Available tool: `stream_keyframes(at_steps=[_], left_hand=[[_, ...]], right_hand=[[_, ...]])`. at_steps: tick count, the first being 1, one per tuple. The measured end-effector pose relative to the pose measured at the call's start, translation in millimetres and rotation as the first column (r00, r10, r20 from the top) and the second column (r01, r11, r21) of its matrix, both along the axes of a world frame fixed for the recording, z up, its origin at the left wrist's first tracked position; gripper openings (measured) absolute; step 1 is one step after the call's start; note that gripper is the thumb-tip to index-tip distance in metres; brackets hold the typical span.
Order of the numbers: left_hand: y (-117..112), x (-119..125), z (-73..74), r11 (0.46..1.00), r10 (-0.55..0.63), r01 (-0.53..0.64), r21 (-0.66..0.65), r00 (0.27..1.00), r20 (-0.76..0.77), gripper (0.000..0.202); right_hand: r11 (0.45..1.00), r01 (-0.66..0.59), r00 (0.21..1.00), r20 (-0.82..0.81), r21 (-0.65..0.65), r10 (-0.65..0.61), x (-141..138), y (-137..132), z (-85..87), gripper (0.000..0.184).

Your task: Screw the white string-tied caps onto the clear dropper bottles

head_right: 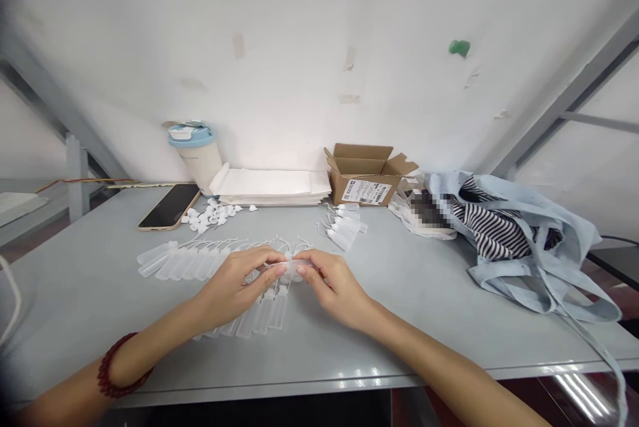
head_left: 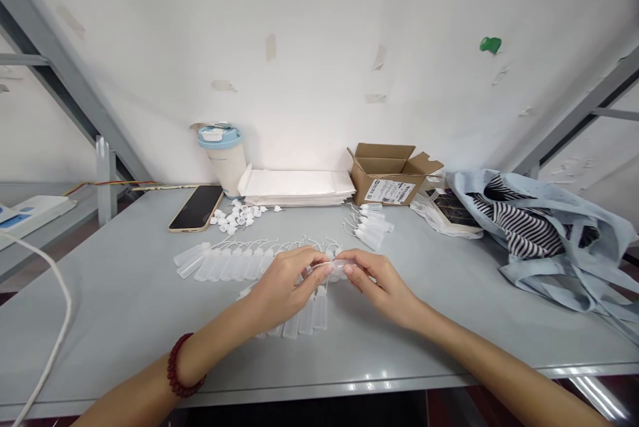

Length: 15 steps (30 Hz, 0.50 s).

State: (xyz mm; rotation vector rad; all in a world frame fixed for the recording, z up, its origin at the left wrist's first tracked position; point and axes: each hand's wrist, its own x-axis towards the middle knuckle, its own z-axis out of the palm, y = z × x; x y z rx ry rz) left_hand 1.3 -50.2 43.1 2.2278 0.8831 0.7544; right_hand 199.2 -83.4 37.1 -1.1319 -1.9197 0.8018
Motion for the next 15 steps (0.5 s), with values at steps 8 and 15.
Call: stream_keyframes(at_steps=[8, 15], left_hand=[[2, -1, 2.1, 0.986, -0.093, 0.087, -0.14, 0.995, -0.04, 0.039], [1, 0, -11.2, 0.955, -0.113, 0.128, 0.269, 0.991, -0.07, 0.033]], right_hand=[[0.991, -0.021, 0.999, 0.039, 0.135, 0.016, 2, 0, -5.4, 0.028], [0.977, -0.076, 0.988, -0.149, -0.198, 0.046, 3, 1, 2.0, 0.035]])
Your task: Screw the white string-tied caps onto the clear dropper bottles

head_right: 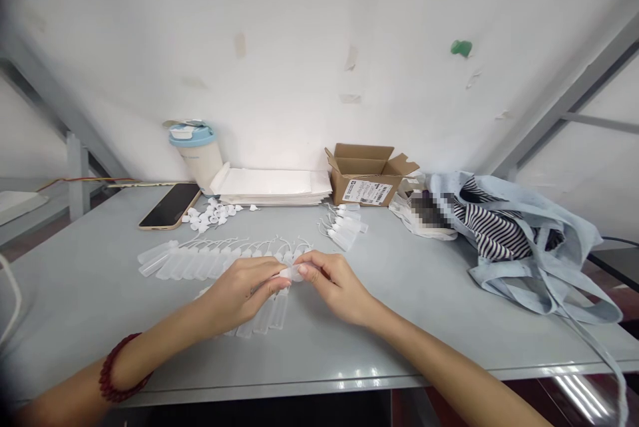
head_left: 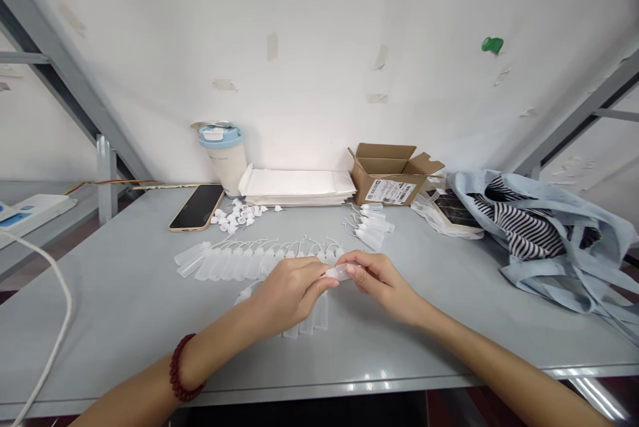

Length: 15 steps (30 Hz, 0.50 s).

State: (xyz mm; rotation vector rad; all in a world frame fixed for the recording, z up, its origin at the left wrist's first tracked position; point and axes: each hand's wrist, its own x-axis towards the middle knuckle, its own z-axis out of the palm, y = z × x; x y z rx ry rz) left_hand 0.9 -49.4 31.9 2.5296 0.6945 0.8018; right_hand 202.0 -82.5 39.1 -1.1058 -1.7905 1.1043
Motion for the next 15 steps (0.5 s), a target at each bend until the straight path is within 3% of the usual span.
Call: stream_keyframes(at_steps=[3, 6, 10, 15], left_hand=[[0.5, 0.3, -8.1, 0.973, 0.016, -0.014, 0.23, 1.0, -0.008, 0.032], [1.3, 1.8, -12.4, 0.911, 0.051, -0.036, 0.411, 0.998, -0.024, 0.032], [0.8, 3.2, -11.7, 0.827, 0.07, -0.023, 0.562, 0.996, -0.062, 0.029], [-0.6, 3.1, -8.2, 0.71, 0.098, 0.014, 0.704, 0.988, -0.118, 0.022]], right_hand=[[0.989, -0.022, 0.998, -0.06, -0.149, 0.013, 1.6, 2.0, 0.7, 0.036], [0.953, -0.057, 0.988, -0.151, -0.298, 0.012, 2.4, 5.6, 0.6, 0.037], [0.902, -0.08, 0.972, -0.233, -0.425, -0.024, 1.6, 8.5, 1.8, 0.049], [0.843, -0.092, 0.963, -0.262, -0.53, -0.06, 2.1, 7.9, 3.8, 0.049]])
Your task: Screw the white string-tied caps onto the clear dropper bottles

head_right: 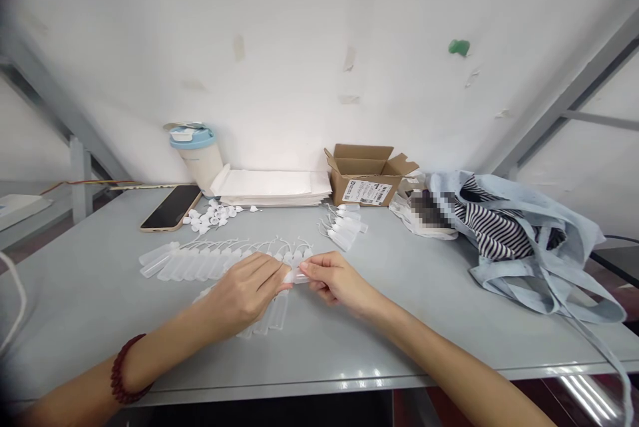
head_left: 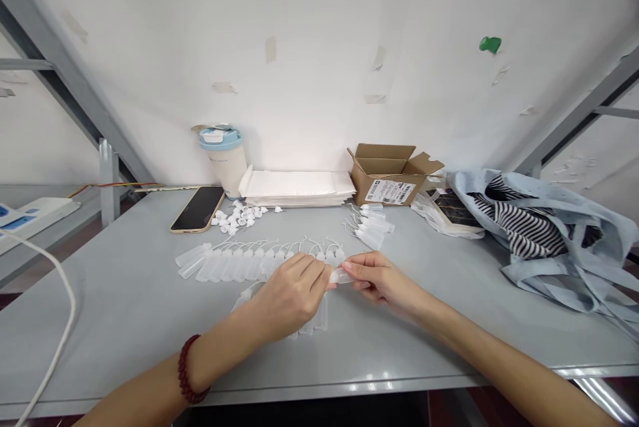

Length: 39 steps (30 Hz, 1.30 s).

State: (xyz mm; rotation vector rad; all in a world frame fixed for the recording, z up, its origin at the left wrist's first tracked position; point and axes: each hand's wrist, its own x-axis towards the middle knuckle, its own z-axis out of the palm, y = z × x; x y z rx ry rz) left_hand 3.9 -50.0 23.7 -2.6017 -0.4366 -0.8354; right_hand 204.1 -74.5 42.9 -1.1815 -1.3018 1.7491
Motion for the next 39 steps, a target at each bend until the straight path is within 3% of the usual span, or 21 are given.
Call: stream_keyframes(at_steps=[3, 5, 8, 11, 14, 16, 20, 22, 26, 33, 36, 37, 39], left_hand=[[1, 1, 1.2, 1.0, -0.005, 0.005, 0.029, 1.0, -0.014, 0.019], [4, 0, 2.1, 1.0, -0.013, 0.013, -0.019, 1.0, 0.023, 0.018], [15, -6, 3.8, 0.977, 0.001, 0.02, -0.212, 0.995, 0.101, 0.016], [36, -22, 4.6, 0.92, 0.146, -0.096, -0.379, 0.984, 0.106, 0.019], [64, -46, 3.0, 0.809, 0.425, -0.38, -0.448, 0.905, 0.0, 0.024], [82, -63, 1.3, 0.709, 0.565, -0.538, -0.456, 0.82, -0.088, 0.027], [104, -88, -1.9, 0.604, 0.67, -0.652, -0.458, 0.727, -0.152, 0.031], [107, -94, -3.1, 0.569, 0.686, -0.679, -0.464, 0.703, -0.188, 0.032], [109, -94, -5.6, 0.545, 0.672, -0.693, -0.473, 0.698, -0.248, 0.034], [111, -89, -6.8, 0.545, 0.635, -0.673, -0.5, 0.721, -0.278, 0.031], [109, -87, -5.2, 0.523, 0.646, -0.675, -0.52, 0.712, -0.275, 0.031], [109, -86, -4.7, 0.511, 0.653, -0.679, -0.527, 0.705, -0.275, 0.03], [107, -84, -4.2, 0.489, 0.666, -0.686, -0.539, 0.693, -0.277, 0.029]], right_hand=[[0.999, 0.002, 1.0, -0.014, -0.048, -0.003, 0, 0, -0.4, 0.049], [0.999, 0.001, 1.0, -0.011, -0.037, -0.002, -1, 0, -0.6, 0.047], [0.985, 0.064, 0.992, 0.096, 0.162, -0.081, -3, -1, -0.4, 0.042], [0.865, 0.146, 0.911, 0.277, 0.48, -0.307, -1, 1, -0.9, 0.033], [0.706, 0.153, 0.77, 0.364, 0.691, -0.524, 8, 7, -3.8, 0.031], [0.619, 0.118, 0.678, 0.392, 0.776, -0.621, 17, 14, -7.4, 0.031], [0.498, -0.011, 0.485, 0.44, 0.867, -0.756, 32, 26, -16.4, 0.031], [0.466, -0.056, 0.385, 0.45, 0.883, -0.806, 38, 31, -20.3, 0.029], [0.478, -0.136, 0.269, 0.497, 0.868, -0.825, 47, 38, -26.2, 0.023], [0.484, -0.173, 0.266, 0.514, 0.858, -0.816, 49, 42, -27.1, 0.017], [0.469, -0.116, 0.39, 0.474, 0.875, -0.789, 40, 32, -17.8, 0.013], [0.493, -0.085, 0.458, 0.474, 0.866, -0.752, 34, 27, -14.4, 0.014], [0.616, -0.048, 0.585, 0.522, 0.787, -0.621, 20, 14, -9.3, 0.021]])
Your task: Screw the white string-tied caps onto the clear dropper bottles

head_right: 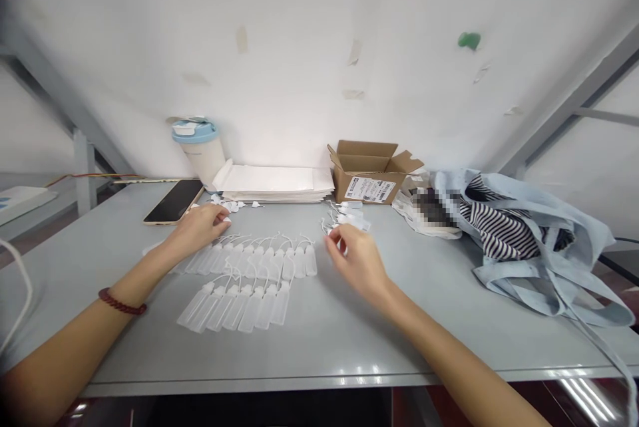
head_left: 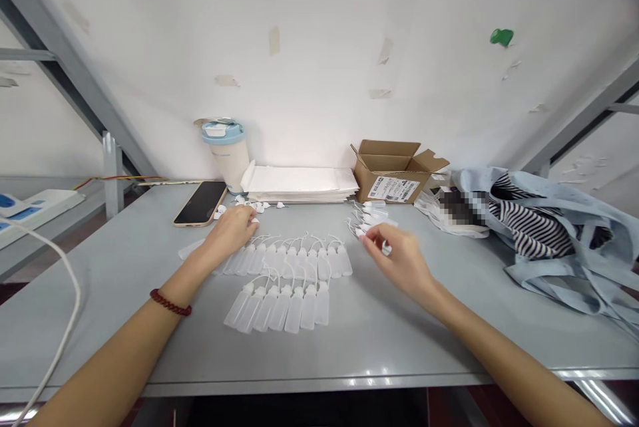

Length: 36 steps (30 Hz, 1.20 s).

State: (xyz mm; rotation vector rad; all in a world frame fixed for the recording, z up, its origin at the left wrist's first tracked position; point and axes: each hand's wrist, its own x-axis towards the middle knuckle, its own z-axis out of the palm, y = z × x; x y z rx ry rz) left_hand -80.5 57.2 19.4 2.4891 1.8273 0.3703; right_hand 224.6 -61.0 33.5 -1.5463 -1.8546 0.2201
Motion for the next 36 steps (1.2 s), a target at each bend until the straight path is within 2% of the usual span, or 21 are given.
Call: stream_keyframes(at_steps=[4, 6, 8, 15, 24, 31, 36], left_hand=[[-3, 3, 0.5, 1.0, 0.002, -0.002, -0.022, 1.0, 0.004, 0.026], [-5, 5, 0.8, 0.999, -0.009, 0.009, -0.03, 1.0, 0.001, 0.025], [-7, 7, 1.3, 0.999, -0.022, 0.022, -0.036, 1.0, -0.002, 0.023], [-13, 10, 3.2, 0.999, -0.034, 0.034, -0.04, 0.999, 0.0, 0.019], [-14, 11, 3.8, 0.999, -0.026, 0.027, -0.033, 0.999, 0.032, 0.018], [-15, 13, 3.0, 1.0, 0.006, -0.005, -0.013, 0.996, 0.09, 0.017], [-18, 15, 8.8, 0.999, 0.01, -0.017, 0.038, 0.984, 0.178, 0.027]], right_hand=[[0.952, -0.214, 0.975, 0.013, -0.22, 0.222, -30, -31, -1.7, 0.042], [0.906, -0.309, 0.944, 0.024, -0.29, 0.329, -41, -43, -6.9, 0.042], [0.878, -0.337, 0.929, 0.029, -0.338, 0.368, -48, -49, -12.1, 0.042], [0.865, -0.245, 0.965, -0.02, -0.437, 0.263, -55, -40, -15.4, 0.039], [0.856, -0.135, 0.974, 0.09, -0.498, 0.206, -57, -33, -13.0, 0.041], [0.858, -0.124, 0.977, 0.087, -0.498, 0.192, -56, -34, -14.1, 0.037], [0.851, -0.128, 0.984, 0.042, -0.509, 0.173, -55, -34, -11.1, 0.036]])
